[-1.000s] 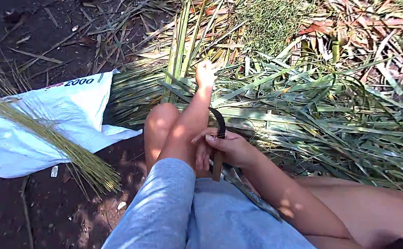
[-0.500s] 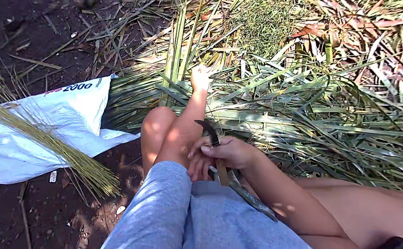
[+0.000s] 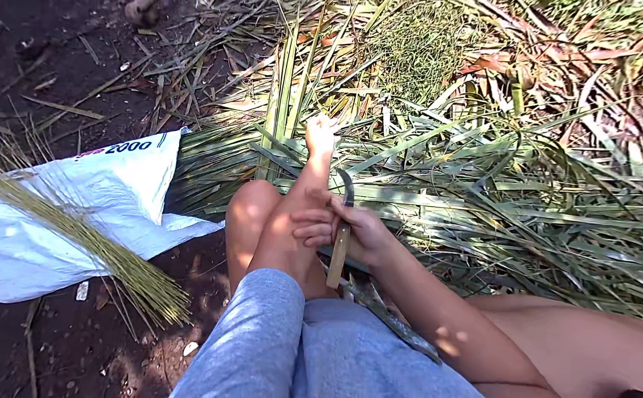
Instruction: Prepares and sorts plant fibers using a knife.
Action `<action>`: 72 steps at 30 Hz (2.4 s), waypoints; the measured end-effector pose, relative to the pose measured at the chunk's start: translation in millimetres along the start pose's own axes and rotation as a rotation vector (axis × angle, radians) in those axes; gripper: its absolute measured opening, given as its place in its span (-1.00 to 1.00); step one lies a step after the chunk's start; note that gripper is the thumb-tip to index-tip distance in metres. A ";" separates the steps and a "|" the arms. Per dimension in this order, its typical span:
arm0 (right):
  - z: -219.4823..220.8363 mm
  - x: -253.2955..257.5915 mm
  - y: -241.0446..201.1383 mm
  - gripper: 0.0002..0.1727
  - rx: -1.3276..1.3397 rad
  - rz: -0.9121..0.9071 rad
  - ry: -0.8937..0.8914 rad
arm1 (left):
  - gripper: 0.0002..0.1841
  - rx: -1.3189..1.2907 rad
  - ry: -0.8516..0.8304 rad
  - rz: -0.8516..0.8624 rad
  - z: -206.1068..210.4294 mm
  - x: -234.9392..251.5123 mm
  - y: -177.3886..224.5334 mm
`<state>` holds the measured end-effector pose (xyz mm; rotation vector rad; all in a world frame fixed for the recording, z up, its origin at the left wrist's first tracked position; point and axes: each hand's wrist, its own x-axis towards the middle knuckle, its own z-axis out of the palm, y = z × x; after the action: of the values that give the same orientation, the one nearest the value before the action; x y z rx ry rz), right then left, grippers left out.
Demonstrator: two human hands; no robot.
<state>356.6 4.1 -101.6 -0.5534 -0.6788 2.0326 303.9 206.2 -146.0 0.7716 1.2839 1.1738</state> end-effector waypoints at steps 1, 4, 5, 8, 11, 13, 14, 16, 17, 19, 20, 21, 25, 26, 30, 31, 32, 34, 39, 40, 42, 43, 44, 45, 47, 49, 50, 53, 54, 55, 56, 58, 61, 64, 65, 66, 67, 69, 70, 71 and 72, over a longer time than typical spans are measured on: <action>-8.8 4.3 -6.1 -0.52 -0.030 -0.165 0.221 | -0.68 -0.023 -0.021 -0.017 4.2 -6.0 1.1; -65.2 15.3 -34.7 -0.53 -0.223 -0.584 0.773 | -0.65 -0.142 -0.043 -0.053 12.3 -25.3 26.6; -85.0 14.9 -45.3 -0.53 -0.313 -0.581 0.923 | -0.65 -0.187 -0.041 -0.033 12.4 -29.8 37.3; -126.3 4.7 -61.6 -0.52 -0.510 -0.308 1.141 | -0.63 -0.302 0.007 0.056 4.1 -41.9 70.3; -152.3 -3.4 -60.4 -0.54 -0.453 -0.167 1.136 | -0.69 -0.417 0.098 0.191 -7.7 -47.3 93.4; -164.8 -2.2 -57.4 -0.61 -0.386 -0.144 1.126 | -0.69 -0.449 0.114 0.273 -14.8 -49.8 98.0; -168.8 -2.3 -57.1 -0.62 -0.401 -0.118 1.120 | -0.67 -0.455 0.121 0.291 -17.0 -52.3 100.1; -178.3 -3.4 -57.5 -0.60 -0.463 -0.046 1.137 | -0.69 -0.467 0.149 0.311 -21.0 -57.6 106.7; -183.7 -5.5 -57.2 -0.60 -0.474 -0.013 1.141 | -0.71 -0.471 0.162 0.325 -23.6 -59.8 109.5; -196.2 -10.6 -58.6 -0.62 -0.405 0.009 1.112 | -0.74 -0.472 0.181 0.362 -28.5 -62.4 114.0; -198.7 -12.1 -59.6 -0.66 -0.339 -0.019 1.070 | -0.75 -0.461 0.176 0.380 -30.7 -63.5 114.7; -196.9 -12.9 -61.3 -0.67 -0.261 -0.063 1.001 | -0.74 -0.437 0.162 0.390 -32.2 -64.5 113.0; -173.6 -8.0 -68.7 -0.63 -0.176 -0.164 0.906 | -0.65 -0.287 0.025 0.383 -27.8 -77.9 87.6; -171.7 -7.1 -69.0 -0.64 -0.257 -0.148 0.938 | -0.65 -0.279 0.007 0.389 -24.9 -81.5 84.5; -166.7 -14.3 -66.7 -0.58 -0.643 0.174 1.052 | -0.73 -0.312 0.020 0.506 -21.1 -84.3 85.1; -169.8 -16.3 -63.5 -0.56 -0.621 0.231 1.031 | -0.74 -0.320 0.034 0.534 -22.3 -81.8 86.0; -172.8 -16.6 -59.2 -0.55 -0.573 0.246 1.010 | -0.74 -0.330 0.052 0.546 -23.5 -79.6 87.3; -176.1 -14.0 -52.9 -0.55 -0.416 0.198 0.916 | -0.74 -0.348 0.078 0.536 -25.7 -76.8 90.0; -164.2 2.1 -55.2 -0.59 -0.040 -0.058 1.032 | -0.78 -0.384 0.047 0.551 -22.5 -74.3 86.4; -164.2 3.3 -56.7 -0.60 0.022 -0.094 1.093 | -0.80 -0.385 0.046 0.572 -20.9 -75.1 85.4; -165.9 2.4 -56.4 -0.59 0.114 -0.122 1.136 | -0.80 -0.383 0.048 0.598 -20.0 -77.5 84.0; -165.3 2.8 -56.2 -0.61 0.152 -0.117 1.132 | -0.82 -0.383 0.049 0.605 -20.2 -78.4 84.2; -164.7 4.1 -55.8 -0.63 0.178 -0.105 1.118 | -0.83 -0.385 0.057 0.609 -20.7 -79.5 85.4; -164.2 4.9 -55.2 -0.63 0.192 -0.093 1.103 | -0.84 -0.386 0.057 0.613 -22.0 -80.6 86.6; -163.1 5.5 -54.0 -0.65 0.203 -0.103 1.111 | -0.85 -0.365 0.031 0.638 -25.3 -81.0 86.0; -160.6 5.0 -54.7 -0.67 0.195 -0.143 1.130 | -0.88 -0.298 -0.027 0.683 -28.1 -80.4 82.2; -157.5 4.4 -57.1 -0.68 0.189 -0.164 1.132 | -0.89 -0.261 -0.064 0.700 -28.3 -80.7 79.3; -141.2 1.2 -70.9 -0.69 0.108 -0.211 1.110 | -0.89 -0.131 -0.212 0.660 -23.6 -89.5 70.5; -134.8 -0.6 -76.2 -0.68 0.068 -0.217 1.099 | -0.88 -0.087 -0.256 0.615 -20.8 -94.4 67.8; -128.7 -2.1 -80.9 -0.67 0.032 -0.220 1.086 | -0.88 -0.035 -0.303 0.582 -18.3 -98.1 64.3; -123.2 -3.4 -84.6 -0.65 0.000 -0.225 1.066 | -0.87 0.032 -0.359 0.569 -16.9 -100.6 60.1; -113.8 -5.6 -90.4 -0.64 -0.040 -0.246 1.025 | -0.87 0.172 -0.468 0.575 -15.3 -102.6 52.4; -109.6 -6.4 -98.5 -0.72 -0.048 -0.349 1.123 | -0.89 0.232 -0.473 0.621 -12.0 -101.6 45.1; -118.6 -10.1 -104.1 -0.76 0.052 -0.529 1.239 | -0.89 0.195 -0.378 0.644 -10.5 -96.0 46.0; -118.3 -13.4 -105.4 -0.70 0.057 -0.557 1.208 | -0.89 0.184 -0.349 0.645 -10.3 -94.4 47.1; -116.3 -14.6 -105.6 -0.62 -0.005 -0.546 1.197 | -0.89 0.168 -0.327 0.638 -9.9 -93.8 47.8; -112.6 -12.9 -104.6 -0.56 -0.125 -0.503 1.208 | -0.89 0.156 -0.310 0.629 -9.3 -93.9 47.8; -101.0 -8.7 -100.2 -0.58 -0.402 -0.380 1.152 | -0.88 0.155 -0.288 0.640 -7.5 -94.2 46.8; -93.8 -7.1 -96.4 -0.60 -0.563 -0.317 1.112 | -0.88 0.160 -0.281 0.652 -6.7 -94.1 45.8; -83.9 -5.4 -92.1 -0.63 -0.733 -0.266 1.067 | -0.88 0.171 -0.280 0.663 -6.0 -94.3 44.8; -70.9 -3.9 -88.4 -0.62 -0.902 -0.226 1.002 | -0.88 0.186 -0.279 0.677 -5.5 -94.4 43.6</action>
<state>456.2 58.2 -96.8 -1.7456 -0.9099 0.9135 299.2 128.2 -77.3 1.5293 0.9231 1.4147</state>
